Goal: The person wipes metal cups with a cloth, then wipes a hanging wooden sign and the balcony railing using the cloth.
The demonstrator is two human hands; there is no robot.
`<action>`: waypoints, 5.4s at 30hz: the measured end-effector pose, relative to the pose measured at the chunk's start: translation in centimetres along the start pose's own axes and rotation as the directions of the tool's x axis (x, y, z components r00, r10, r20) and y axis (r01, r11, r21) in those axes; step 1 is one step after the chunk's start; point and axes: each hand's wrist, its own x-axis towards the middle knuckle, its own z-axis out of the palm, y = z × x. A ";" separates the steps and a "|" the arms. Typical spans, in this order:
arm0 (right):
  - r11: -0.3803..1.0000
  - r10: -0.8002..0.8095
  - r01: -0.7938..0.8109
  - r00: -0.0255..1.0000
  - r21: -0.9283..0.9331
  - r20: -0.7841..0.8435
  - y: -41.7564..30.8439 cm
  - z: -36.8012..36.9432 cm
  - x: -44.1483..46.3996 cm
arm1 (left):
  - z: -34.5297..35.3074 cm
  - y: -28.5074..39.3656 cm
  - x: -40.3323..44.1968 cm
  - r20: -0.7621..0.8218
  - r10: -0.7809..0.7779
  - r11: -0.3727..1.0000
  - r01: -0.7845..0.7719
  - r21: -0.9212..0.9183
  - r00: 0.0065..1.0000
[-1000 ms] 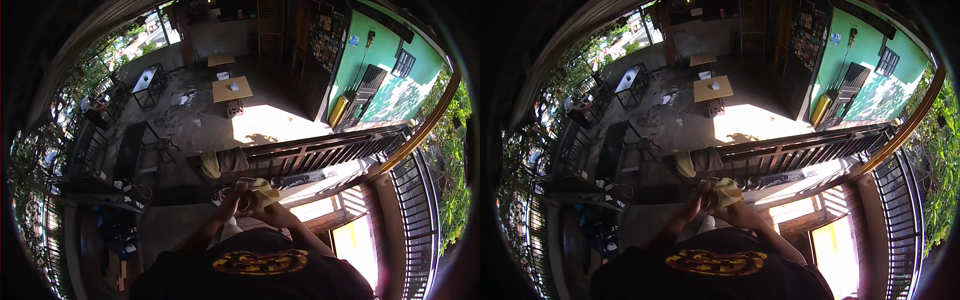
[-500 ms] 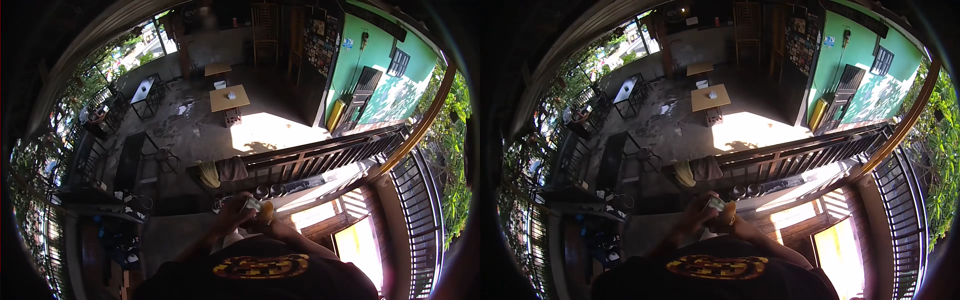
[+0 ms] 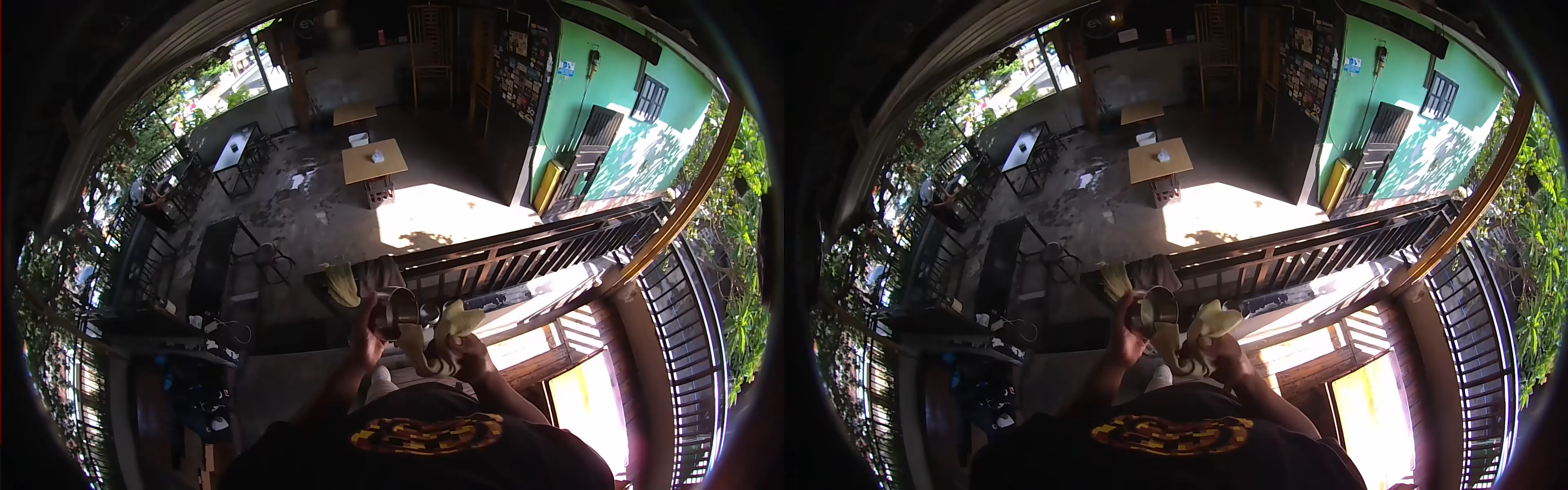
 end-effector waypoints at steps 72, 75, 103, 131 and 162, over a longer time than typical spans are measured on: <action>0.480 0.168 -0.642 0.737 -0.598 -0.655 10.5 -11.7 -2.0 | -6.9 -7.2 10.2 0.345 0.021 0.159 -0.344 0.926 0.938; 0.526 0.177 -0.654 0.709 -0.544 -0.683 11.7 -14.8 -1.8 | -9.1 -6.3 18.6 0.457 0.193 -0.130 -0.439 0.889 0.868; 0.734 0.150 -0.670 -0.002 0.113 -0.989 23.0 -50.2 11.5 | -10.2 -9.4 38.0 0.344 -0.136 -0.399 -0.369 0.839 0.929; 0.923 -0.053 -0.378 0.071 -0.076 -0.996 24.2 -52.5 7.5 | -10.2 -9.8 38.1 0.351 -0.144 -0.436 -0.378 0.817 0.925; 0.874 -0.315 -0.474 -0.384 -0.108 -0.868 33.2 -42.4 -24.7 | -9.6 -12.5 36.1 0.463 -0.074 -0.554 -0.422 0.718 0.883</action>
